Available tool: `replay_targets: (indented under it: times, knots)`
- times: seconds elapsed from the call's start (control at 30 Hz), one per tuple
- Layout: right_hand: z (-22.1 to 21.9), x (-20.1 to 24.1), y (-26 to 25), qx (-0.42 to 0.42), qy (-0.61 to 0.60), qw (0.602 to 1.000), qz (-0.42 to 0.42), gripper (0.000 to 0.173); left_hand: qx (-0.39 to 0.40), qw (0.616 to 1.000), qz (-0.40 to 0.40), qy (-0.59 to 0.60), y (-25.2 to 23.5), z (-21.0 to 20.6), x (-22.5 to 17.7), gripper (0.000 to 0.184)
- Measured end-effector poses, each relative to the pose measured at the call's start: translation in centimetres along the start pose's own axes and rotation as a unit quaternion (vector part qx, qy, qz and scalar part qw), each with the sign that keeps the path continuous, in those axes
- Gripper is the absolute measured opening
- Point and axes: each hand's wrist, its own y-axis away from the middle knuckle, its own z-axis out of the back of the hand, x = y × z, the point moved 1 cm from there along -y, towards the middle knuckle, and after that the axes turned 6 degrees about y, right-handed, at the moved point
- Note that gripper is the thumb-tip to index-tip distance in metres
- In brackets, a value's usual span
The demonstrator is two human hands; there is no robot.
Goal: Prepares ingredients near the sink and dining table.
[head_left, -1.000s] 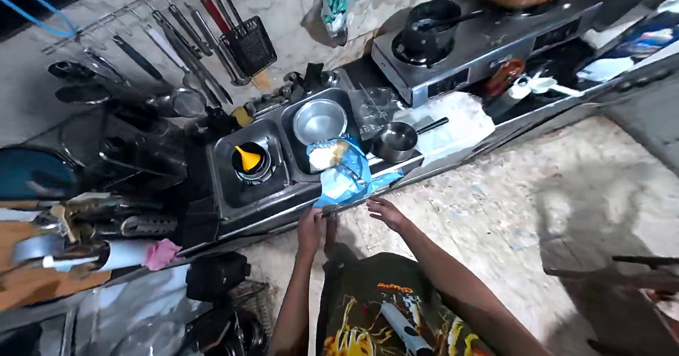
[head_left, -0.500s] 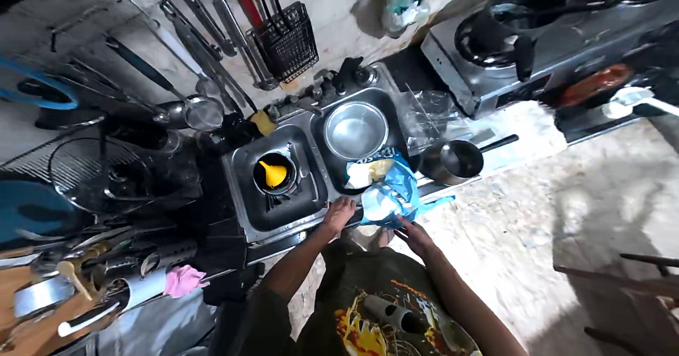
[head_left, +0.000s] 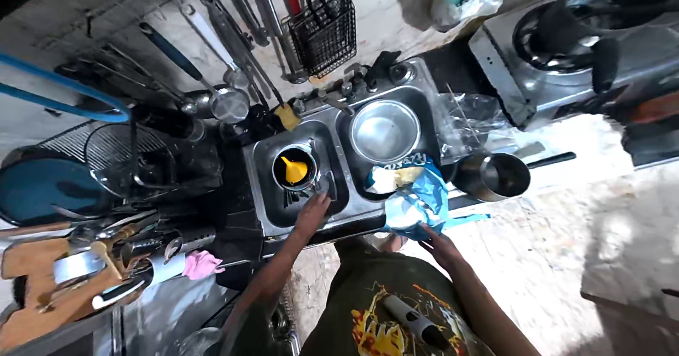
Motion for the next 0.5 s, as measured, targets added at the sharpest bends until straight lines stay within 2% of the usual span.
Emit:
replay_targets:
  times: [0.13,0.27,0.4,0.5]
  knots:
    - [0.0,0.0,-0.2,0.004,-0.001,1.000,0.000,0.056,-0.054,0.997,0.057,-0.003,0.3,1.6,6.8,0.037]
    - [0.1,0.1,-0.2,0.006,-0.004,1.000,-0.001,0.055,-0.058,0.997,0.050,-0.029,-0.9,1.3,12.6,0.036]
    - [0.5,0.1,0.1,0.004,-0.025,1.000,0.004,0.056,-0.031,0.997,0.040,-0.062,-2.2,0.6,15.4,0.036]
    - [0.6,0.0,0.3,-0.003,-0.030,1.000,0.008,0.054,-0.039,0.996,0.032,-0.067,-2.0,0.8,16.2,0.034]
